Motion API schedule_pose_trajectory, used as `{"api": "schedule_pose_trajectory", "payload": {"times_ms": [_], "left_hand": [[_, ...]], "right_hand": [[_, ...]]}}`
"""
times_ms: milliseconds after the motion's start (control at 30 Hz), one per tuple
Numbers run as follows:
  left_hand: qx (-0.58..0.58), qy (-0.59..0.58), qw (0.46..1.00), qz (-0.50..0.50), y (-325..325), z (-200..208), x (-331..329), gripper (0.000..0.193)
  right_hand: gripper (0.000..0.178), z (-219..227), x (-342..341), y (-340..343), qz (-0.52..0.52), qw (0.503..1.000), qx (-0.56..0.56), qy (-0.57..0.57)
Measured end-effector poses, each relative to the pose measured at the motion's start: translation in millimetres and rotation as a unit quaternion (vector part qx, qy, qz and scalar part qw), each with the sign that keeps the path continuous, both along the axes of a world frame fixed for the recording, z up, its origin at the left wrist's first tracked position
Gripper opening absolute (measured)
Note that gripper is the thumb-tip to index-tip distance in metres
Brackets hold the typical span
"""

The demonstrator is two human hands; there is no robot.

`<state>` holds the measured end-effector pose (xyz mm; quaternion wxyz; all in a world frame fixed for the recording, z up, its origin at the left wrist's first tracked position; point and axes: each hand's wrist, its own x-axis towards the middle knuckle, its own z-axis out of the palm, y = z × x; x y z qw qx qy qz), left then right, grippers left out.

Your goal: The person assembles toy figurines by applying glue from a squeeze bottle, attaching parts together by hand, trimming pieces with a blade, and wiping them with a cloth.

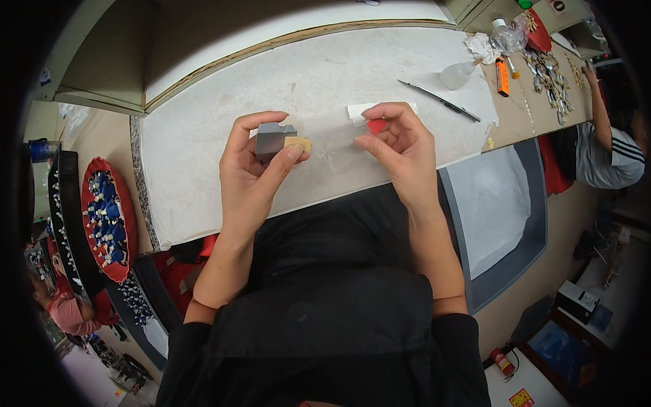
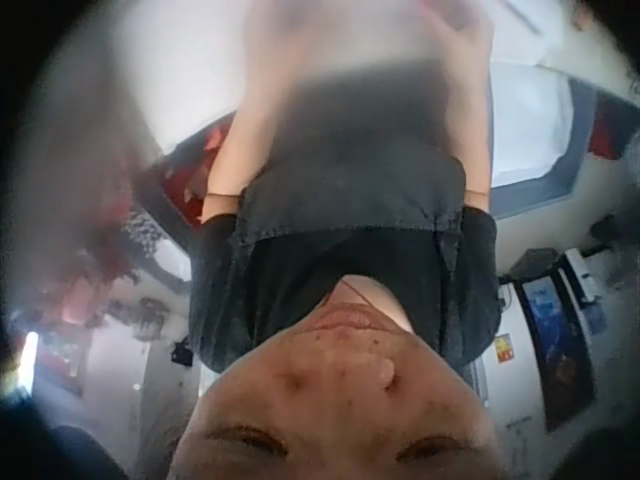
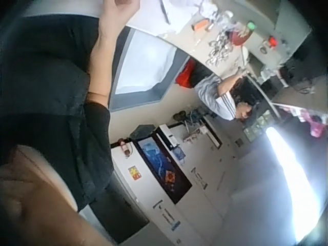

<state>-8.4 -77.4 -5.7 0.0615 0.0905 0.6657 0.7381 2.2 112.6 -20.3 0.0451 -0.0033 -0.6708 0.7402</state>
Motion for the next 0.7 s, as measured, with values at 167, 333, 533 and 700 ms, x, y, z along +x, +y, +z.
{"api": "schedule_pose_trajectory", "payload": {"times_ms": [167, 333, 533, 700], "left_hand": [[-0.008, 0.021, 1.0, 0.01, 1, 2, -1, 0.031], [-0.02, 0.033, 0.999, 0.019, 1, 0, -2, 0.038], [-0.016, 0.012, 1.0, 0.0, 0, 5, 0, 0.038], [-0.037, 0.027, 0.999, 0.013, 2, 2, 0, 0.036]], "right_hand": [[0.025, -2, 1, -9, -0.046, 0.998, 0.038, 0.028], [0.015, -5, 7, -11, -0.061, 0.994, 0.085, 0.039], [0.01, -4, 6, -13, -0.057, 0.991, 0.091, 0.077], [0.011, 3, 4, -25, -0.079, 0.98, 0.128, 0.134]]}}
